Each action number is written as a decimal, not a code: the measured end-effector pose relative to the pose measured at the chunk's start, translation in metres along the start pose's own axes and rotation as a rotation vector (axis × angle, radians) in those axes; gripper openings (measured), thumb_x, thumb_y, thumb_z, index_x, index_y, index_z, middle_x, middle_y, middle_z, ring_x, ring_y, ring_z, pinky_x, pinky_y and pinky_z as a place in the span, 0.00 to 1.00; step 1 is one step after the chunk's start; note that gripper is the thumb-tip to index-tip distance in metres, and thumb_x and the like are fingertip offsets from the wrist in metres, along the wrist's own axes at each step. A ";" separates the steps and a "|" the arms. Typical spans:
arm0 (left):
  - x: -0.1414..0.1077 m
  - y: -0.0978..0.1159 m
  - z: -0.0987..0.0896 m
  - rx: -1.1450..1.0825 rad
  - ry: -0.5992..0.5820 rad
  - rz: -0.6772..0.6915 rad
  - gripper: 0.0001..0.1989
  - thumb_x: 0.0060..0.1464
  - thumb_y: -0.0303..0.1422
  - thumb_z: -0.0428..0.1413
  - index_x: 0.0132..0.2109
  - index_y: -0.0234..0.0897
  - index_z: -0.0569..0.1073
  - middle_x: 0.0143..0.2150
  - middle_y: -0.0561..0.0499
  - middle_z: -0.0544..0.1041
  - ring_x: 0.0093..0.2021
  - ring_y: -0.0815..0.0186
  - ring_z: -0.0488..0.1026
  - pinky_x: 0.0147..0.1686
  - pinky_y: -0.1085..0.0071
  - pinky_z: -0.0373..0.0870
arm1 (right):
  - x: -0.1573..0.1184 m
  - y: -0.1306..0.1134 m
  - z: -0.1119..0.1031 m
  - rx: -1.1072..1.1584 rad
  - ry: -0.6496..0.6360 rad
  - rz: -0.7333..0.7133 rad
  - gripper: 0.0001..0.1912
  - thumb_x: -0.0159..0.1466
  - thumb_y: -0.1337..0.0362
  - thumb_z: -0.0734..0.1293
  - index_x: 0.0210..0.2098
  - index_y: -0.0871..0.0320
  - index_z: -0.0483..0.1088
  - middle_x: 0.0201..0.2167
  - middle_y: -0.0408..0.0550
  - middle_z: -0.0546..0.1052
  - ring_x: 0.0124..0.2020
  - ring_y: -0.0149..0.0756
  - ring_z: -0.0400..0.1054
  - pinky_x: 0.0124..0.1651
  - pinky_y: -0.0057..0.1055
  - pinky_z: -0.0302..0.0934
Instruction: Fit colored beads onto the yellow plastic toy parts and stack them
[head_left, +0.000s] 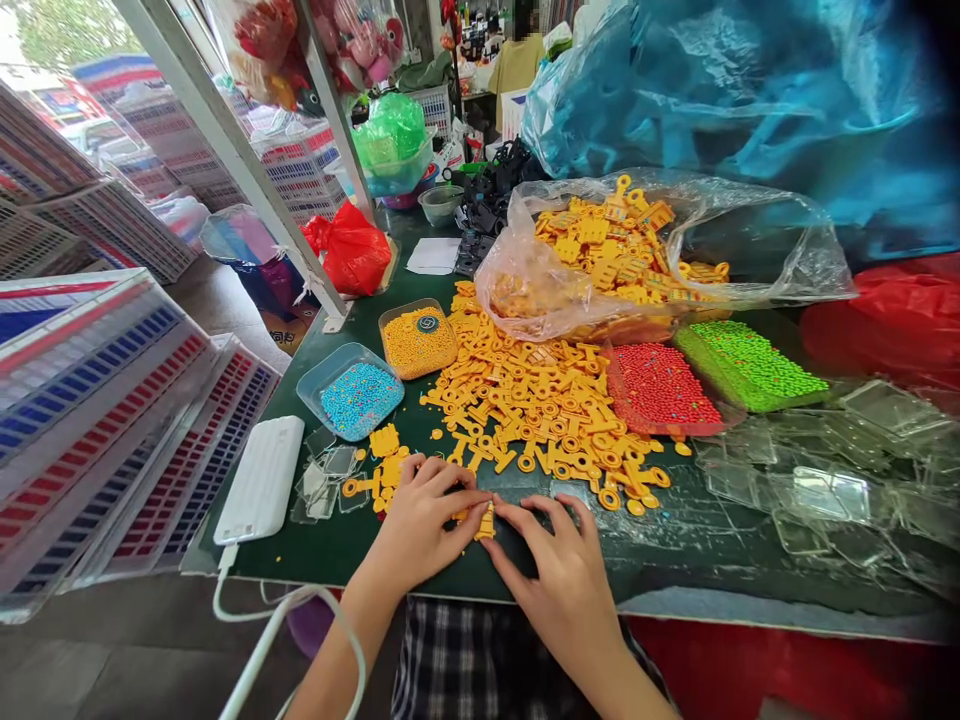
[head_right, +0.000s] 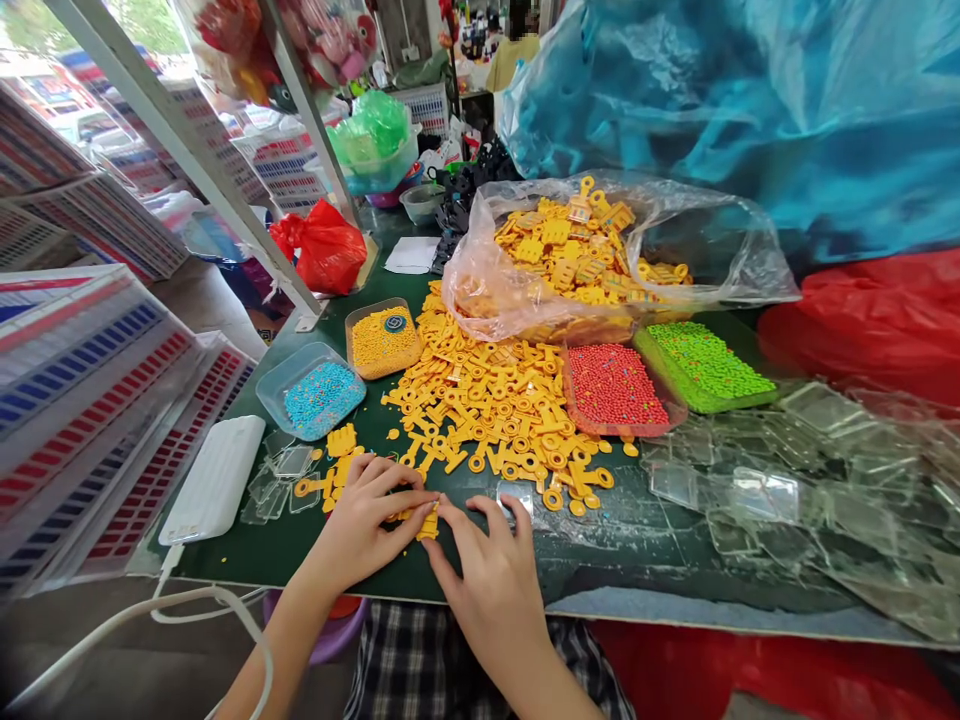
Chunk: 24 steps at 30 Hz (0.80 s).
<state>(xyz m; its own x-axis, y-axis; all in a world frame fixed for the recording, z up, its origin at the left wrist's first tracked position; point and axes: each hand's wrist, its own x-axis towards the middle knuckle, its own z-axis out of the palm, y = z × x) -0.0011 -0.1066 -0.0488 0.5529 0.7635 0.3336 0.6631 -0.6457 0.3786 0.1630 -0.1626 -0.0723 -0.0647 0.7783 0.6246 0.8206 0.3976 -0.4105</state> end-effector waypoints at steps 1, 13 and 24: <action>0.000 0.000 0.000 -0.008 -0.006 -0.002 0.11 0.63 0.33 0.54 0.45 0.50 0.80 0.38 0.53 0.79 0.39 0.64 0.70 0.47 0.60 0.58 | 0.000 0.000 0.000 -0.003 0.000 -0.001 0.16 0.73 0.58 0.56 0.41 0.57 0.71 0.33 0.47 0.78 0.38 0.37 0.70 0.53 0.41 0.54; 0.001 0.005 -0.003 -0.018 0.016 -0.019 0.11 0.62 0.31 0.53 0.42 0.48 0.81 0.36 0.53 0.79 0.38 0.64 0.71 0.47 0.60 0.59 | -0.001 0.002 0.000 0.024 -0.004 -0.015 0.13 0.71 0.60 0.58 0.41 0.57 0.73 0.34 0.47 0.79 0.37 0.37 0.70 0.52 0.41 0.54; 0.061 -0.043 -0.054 0.099 0.098 -0.101 0.12 0.64 0.36 0.49 0.41 0.39 0.77 0.40 0.49 0.81 0.41 0.62 0.75 0.43 0.64 0.64 | 0.001 -0.002 0.003 0.133 0.059 0.050 0.15 0.73 0.58 0.56 0.43 0.56 0.72 0.36 0.43 0.81 0.38 0.38 0.69 0.53 0.40 0.51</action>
<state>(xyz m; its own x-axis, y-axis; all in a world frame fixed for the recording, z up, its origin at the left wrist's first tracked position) -0.0232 -0.0330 0.0023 0.4319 0.8167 0.3827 0.7624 -0.5573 0.3290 0.1597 -0.1613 -0.0729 0.0108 0.7702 0.6377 0.7391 0.4235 -0.5239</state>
